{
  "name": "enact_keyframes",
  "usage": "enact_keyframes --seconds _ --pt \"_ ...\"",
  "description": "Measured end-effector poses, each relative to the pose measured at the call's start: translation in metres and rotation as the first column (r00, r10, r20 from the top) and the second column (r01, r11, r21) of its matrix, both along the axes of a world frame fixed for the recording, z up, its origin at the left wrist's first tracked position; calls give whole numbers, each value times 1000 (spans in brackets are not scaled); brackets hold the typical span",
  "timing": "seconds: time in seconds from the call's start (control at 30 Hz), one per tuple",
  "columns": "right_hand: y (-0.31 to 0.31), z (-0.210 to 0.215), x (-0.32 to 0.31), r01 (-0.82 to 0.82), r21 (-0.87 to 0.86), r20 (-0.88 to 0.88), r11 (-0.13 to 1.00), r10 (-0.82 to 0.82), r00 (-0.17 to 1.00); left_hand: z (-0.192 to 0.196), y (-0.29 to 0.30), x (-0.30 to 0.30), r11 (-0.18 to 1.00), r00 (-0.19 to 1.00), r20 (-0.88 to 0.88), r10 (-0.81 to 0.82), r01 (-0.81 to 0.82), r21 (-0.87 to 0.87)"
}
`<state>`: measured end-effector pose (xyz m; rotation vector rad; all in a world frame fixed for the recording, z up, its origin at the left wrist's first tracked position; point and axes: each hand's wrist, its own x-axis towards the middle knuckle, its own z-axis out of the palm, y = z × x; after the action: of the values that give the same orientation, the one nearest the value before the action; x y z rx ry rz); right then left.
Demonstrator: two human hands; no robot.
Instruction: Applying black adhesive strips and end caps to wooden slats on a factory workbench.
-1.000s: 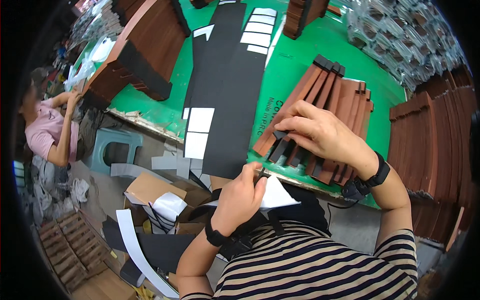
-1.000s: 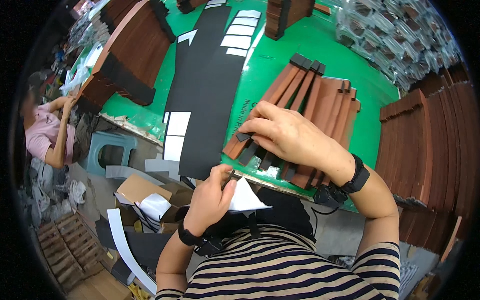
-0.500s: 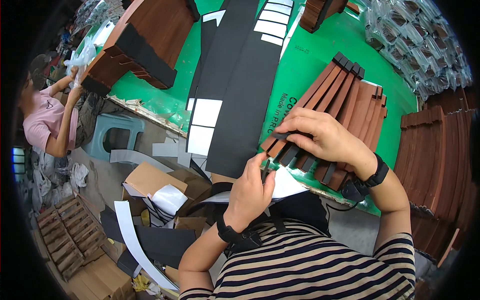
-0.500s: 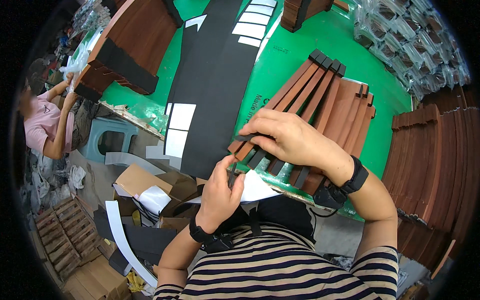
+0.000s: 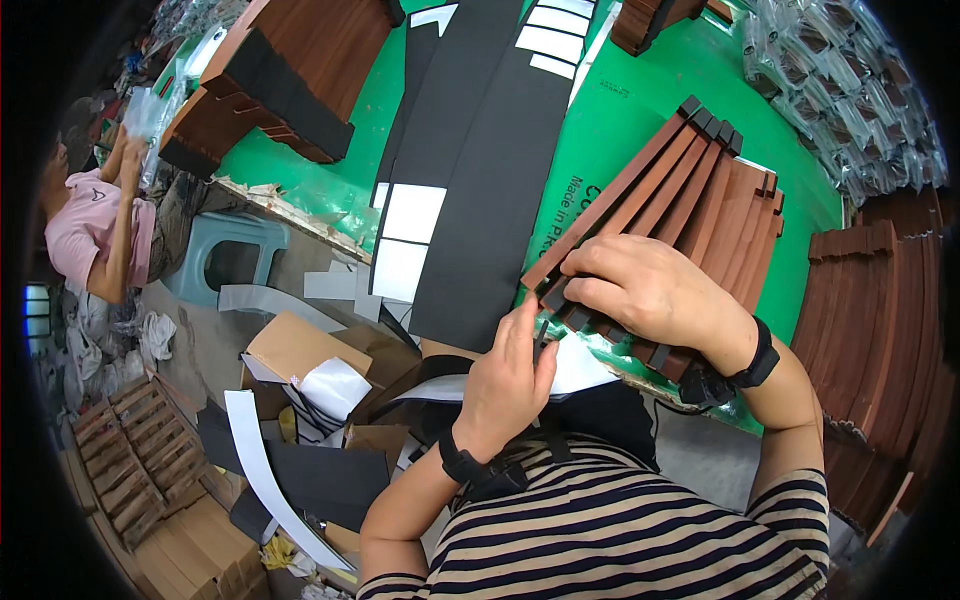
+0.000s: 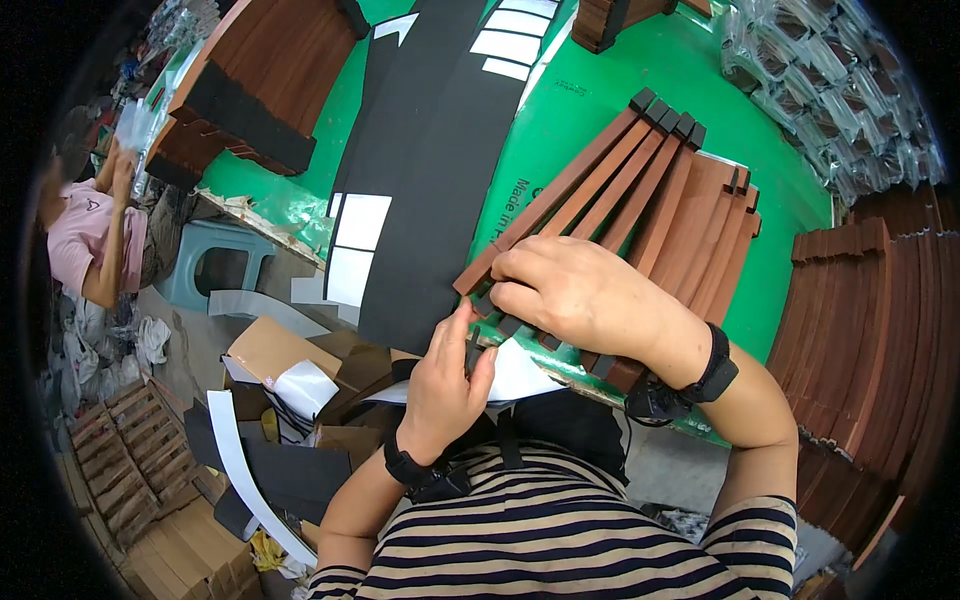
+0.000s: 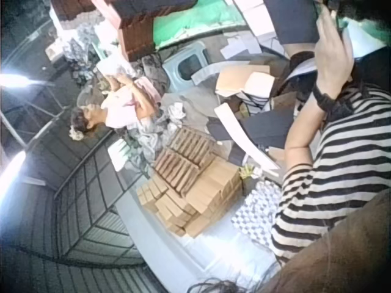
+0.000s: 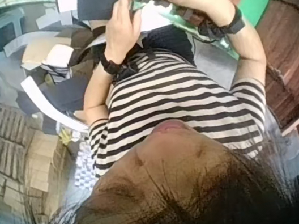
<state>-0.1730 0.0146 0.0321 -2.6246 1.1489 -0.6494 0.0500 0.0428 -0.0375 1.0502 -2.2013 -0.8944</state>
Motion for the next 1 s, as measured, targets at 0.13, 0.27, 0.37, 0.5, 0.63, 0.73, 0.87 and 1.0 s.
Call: enact_keyframes --seconds 0.13,0.27,0.37,0.5,0.63,0.73,0.87,1.0 --pt "-2 -3 -1 -8 8 28 1000 8 1000 0 0 0 1000 1000 8 2 -2 1" --pt "-2 -4 -2 -9 -17 27 1000 10 1000 1 0 -1 1000 1000 9 -2 1 9" --pt "-2 -3 -1 5 -8 24 1000 -4 1000 0 0 -1 1000 1000 1 -5 5 9" --pt "-2 -5 -1 9 -9 35 1000 -8 999 1 0 -1 1000 1000 14 -4 4 -1" --pt "-3 -5 0 14 -20 47 1000 -13 999 -1 0 -1 1000 1000 24 -5 5 2" --pt "-4 -5 -2 19 12 49 1000 -20 999 1 1 -1 1000 999 33 1 -1 12" --pt "-3 -4 -2 36 53 25 998 -37 999 1 1 -1 1000 1000 24 0 0 19" --pt "-2 -6 -3 34 39 30 999 -35 999 0 1 -1 1000 1000 22 1 -1 24"
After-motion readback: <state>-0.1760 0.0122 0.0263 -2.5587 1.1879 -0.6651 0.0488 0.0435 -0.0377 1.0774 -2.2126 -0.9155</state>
